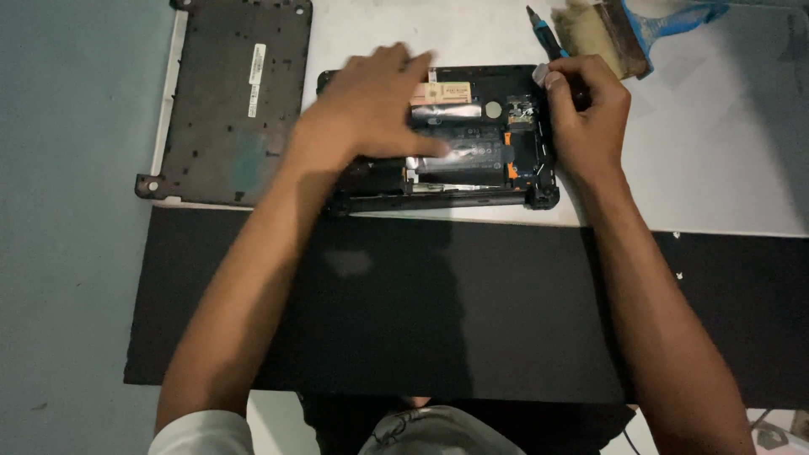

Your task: Disassembling the internal components of a laptop using a screwdriver and manual prying.

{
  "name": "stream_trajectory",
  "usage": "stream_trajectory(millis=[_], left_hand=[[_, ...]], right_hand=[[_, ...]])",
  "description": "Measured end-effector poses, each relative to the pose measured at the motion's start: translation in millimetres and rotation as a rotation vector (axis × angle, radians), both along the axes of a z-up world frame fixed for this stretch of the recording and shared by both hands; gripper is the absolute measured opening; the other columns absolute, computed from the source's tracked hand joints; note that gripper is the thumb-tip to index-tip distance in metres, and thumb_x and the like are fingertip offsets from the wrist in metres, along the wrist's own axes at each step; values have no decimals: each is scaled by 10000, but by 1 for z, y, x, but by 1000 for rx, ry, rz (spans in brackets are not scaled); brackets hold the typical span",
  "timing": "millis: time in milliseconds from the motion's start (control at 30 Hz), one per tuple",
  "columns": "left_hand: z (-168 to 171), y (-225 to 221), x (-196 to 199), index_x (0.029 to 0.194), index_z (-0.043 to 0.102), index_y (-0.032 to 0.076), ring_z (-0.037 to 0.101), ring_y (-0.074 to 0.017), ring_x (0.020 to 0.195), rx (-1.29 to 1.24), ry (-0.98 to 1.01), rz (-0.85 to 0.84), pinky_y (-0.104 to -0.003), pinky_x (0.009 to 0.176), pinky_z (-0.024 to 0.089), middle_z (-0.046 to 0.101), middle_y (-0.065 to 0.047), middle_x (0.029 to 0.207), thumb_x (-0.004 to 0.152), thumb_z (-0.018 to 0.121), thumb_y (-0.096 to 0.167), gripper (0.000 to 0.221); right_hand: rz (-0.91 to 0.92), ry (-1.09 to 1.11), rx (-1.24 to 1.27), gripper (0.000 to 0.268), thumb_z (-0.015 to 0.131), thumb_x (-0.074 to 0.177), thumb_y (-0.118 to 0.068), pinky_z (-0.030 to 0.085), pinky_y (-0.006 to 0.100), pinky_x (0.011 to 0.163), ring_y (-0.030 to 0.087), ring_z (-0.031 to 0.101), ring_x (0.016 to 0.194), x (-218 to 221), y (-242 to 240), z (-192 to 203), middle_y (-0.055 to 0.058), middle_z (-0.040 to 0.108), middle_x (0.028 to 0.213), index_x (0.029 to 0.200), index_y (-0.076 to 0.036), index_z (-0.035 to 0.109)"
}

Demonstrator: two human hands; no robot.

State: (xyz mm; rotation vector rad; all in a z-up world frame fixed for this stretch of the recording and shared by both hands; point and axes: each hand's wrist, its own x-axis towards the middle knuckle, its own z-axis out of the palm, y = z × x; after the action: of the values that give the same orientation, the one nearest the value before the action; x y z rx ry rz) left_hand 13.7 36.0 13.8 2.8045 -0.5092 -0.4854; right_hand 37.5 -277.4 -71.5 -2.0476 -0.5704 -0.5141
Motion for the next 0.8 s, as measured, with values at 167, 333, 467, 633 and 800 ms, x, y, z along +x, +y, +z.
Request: stream_trajectory(millis=[167, 333, 467, 633, 800], left_hand=[[-8, 35, 12, 1868, 345, 183, 515, -514, 1531, 4, 64, 45, -669, 1155, 499, 440, -188, 1777, 951, 853, 679, 1160], [0, 44, 9, 1876, 310, 193, 404, -453, 1669, -25, 130, 82, -660, 1248, 453, 352, -153, 1881, 1032, 835, 573, 1064], [-6, 78, 12, 1743, 541, 151, 533, -457, 1551, -127, -58, 100, -706, 1166, 477, 521, -172, 1779, 1177, 617, 235, 578], [2, 88, 10, 1716, 578, 180, 491, -459, 1617, -26, 29, 247, -700, 1178, 491, 499, -178, 1798, 1134, 782, 346, 639], [-6, 82, 13, 1391, 775, 87, 775, -416, 1182, 7, 7, 249, -570, 864, 622, 783, -203, 1377, 1038, 815, 120, 357]], right_hand=[[-49, 35, 84, 153, 679, 1201, -49, 607, 398, 987, 253, 766, 1150, 6, -2, -5, 124, 827, 1195, 1237, -12, 822], [14, 8, 95, 146, 638, 1217, 2, 597, 453, 1051, 294, 758, 1191, 5, -1, -5, 155, 809, 1212, 1203, 19, 783], [-16, -16, -1, 112, 725, 1241, -7, 565, 401, 964, 261, 739, 1129, 10, -8, -15, 148, 808, 1222, 1263, 23, 830], [-4, -104, -147, 121, 736, 1280, 11, 520, 445, 944, 319, 717, 1117, 6, -7, -15, 191, 785, 1216, 1294, 53, 849], [-12, -55, -116, 128, 732, 1288, 38, 536, 444, 953, 318, 717, 1161, 7, -12, -22, 206, 779, 1256, 1334, 61, 849]])
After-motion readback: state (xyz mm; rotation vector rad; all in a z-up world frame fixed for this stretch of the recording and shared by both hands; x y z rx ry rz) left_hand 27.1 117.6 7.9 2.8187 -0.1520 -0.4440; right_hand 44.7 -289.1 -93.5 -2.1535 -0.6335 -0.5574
